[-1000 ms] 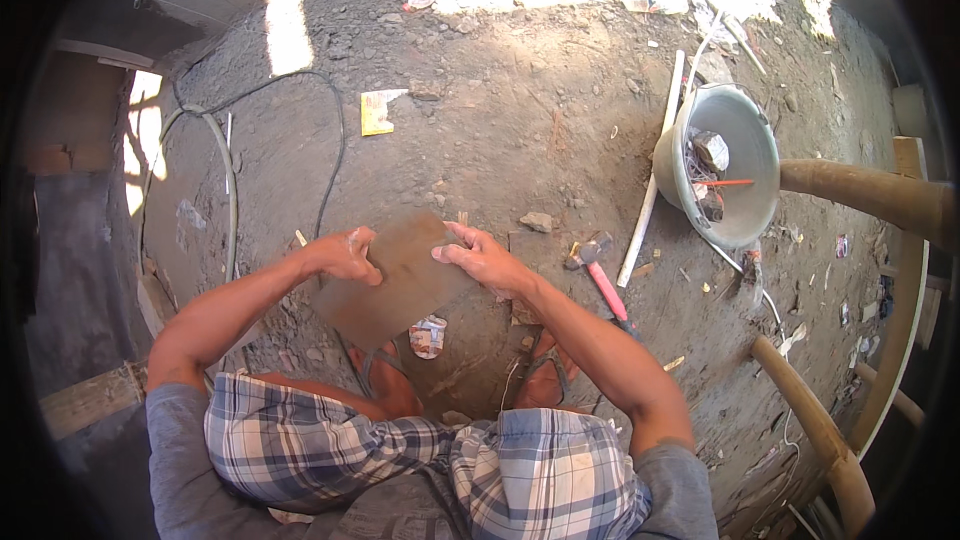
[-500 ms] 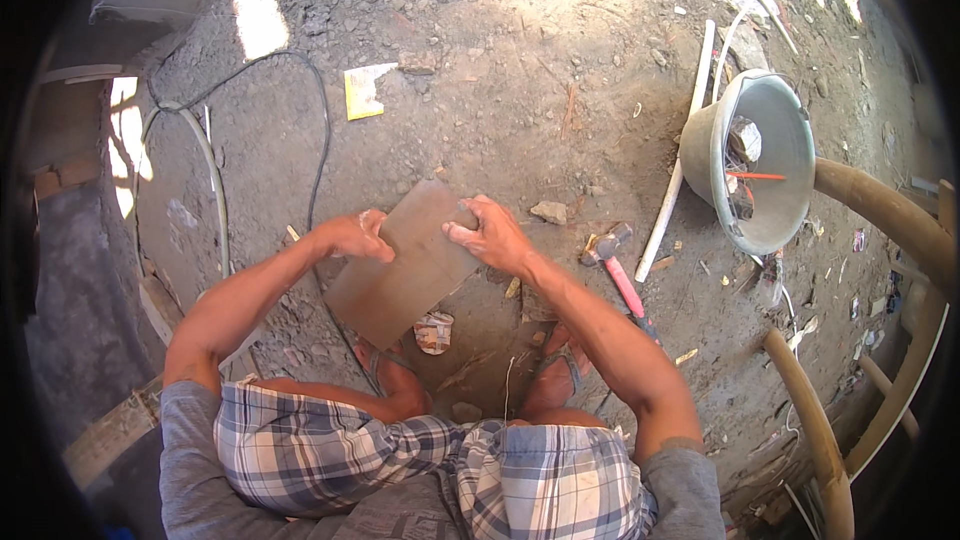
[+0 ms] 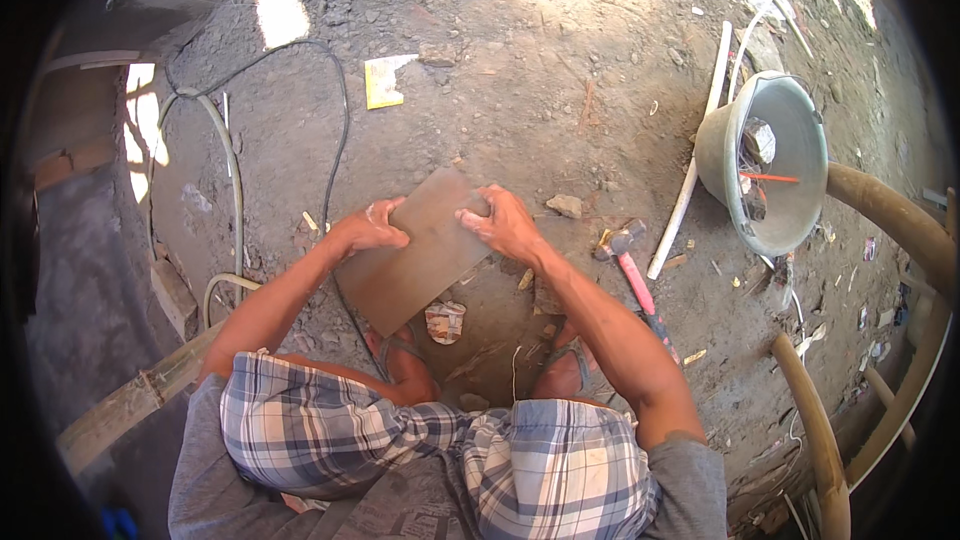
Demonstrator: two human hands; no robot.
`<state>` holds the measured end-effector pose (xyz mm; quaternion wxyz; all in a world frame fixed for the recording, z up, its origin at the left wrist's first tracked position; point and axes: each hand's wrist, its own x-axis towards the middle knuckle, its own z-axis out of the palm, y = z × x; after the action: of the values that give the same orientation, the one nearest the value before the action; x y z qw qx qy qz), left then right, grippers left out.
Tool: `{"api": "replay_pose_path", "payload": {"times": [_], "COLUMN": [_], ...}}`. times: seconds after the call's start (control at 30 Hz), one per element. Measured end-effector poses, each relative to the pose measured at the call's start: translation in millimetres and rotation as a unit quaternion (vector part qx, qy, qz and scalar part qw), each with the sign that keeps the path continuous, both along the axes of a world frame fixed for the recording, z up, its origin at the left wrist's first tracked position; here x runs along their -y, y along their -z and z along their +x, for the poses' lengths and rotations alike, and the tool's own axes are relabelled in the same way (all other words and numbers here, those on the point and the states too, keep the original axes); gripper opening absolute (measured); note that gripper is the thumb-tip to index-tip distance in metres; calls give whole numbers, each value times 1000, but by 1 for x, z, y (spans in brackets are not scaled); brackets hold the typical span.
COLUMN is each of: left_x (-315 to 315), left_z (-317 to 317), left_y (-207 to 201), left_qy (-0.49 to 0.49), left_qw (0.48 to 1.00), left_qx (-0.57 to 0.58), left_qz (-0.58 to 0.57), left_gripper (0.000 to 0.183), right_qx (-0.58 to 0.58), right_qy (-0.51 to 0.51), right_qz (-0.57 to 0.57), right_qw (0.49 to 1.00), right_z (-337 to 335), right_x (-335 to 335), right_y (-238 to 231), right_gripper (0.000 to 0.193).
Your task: The person sits on the ground and uses a hammer to nail a wooden block onto a flat rectangular board. They pick small nails from a bucket and drive them into the wood to assemble the tool.
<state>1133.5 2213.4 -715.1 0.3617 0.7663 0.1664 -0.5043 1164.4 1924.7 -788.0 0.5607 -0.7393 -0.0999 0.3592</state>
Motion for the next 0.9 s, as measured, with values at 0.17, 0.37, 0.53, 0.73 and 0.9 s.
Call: {"api": "replay_pose_path", "payload": {"times": [0.17, 0.37, 0.53, 0.73, 0.9], "left_x": [11, 63, 62, 85, 85], "left_z": [-27, -62, -86, -97, -100], "left_y": [10, -11, 11, 23, 33], "left_qy": [-31, 171, 145, 64, 67], "left_qw": [985, 842, 837, 805, 792], "left_qx": [169, 473, 521, 582, 596], "left_qz": [8, 197, 87, 100, 115], "left_gripper": [89, 79, 57, 37, 39], "right_qx": [27, 23, 40, 21, 25], "right_qy": [-45, -45, -42, -66, 3], "right_qz": [-42, -60, -64, -95, -56], "right_qw": [998, 997, 996, 993, 998], "right_z": [7, 12, 9, 13, 17], "right_x": [-1, 2, -2, -1, 19], "right_y": [5, -2, -15, -14, -28], "right_gripper": [56, 56, 54, 56, 47]}}
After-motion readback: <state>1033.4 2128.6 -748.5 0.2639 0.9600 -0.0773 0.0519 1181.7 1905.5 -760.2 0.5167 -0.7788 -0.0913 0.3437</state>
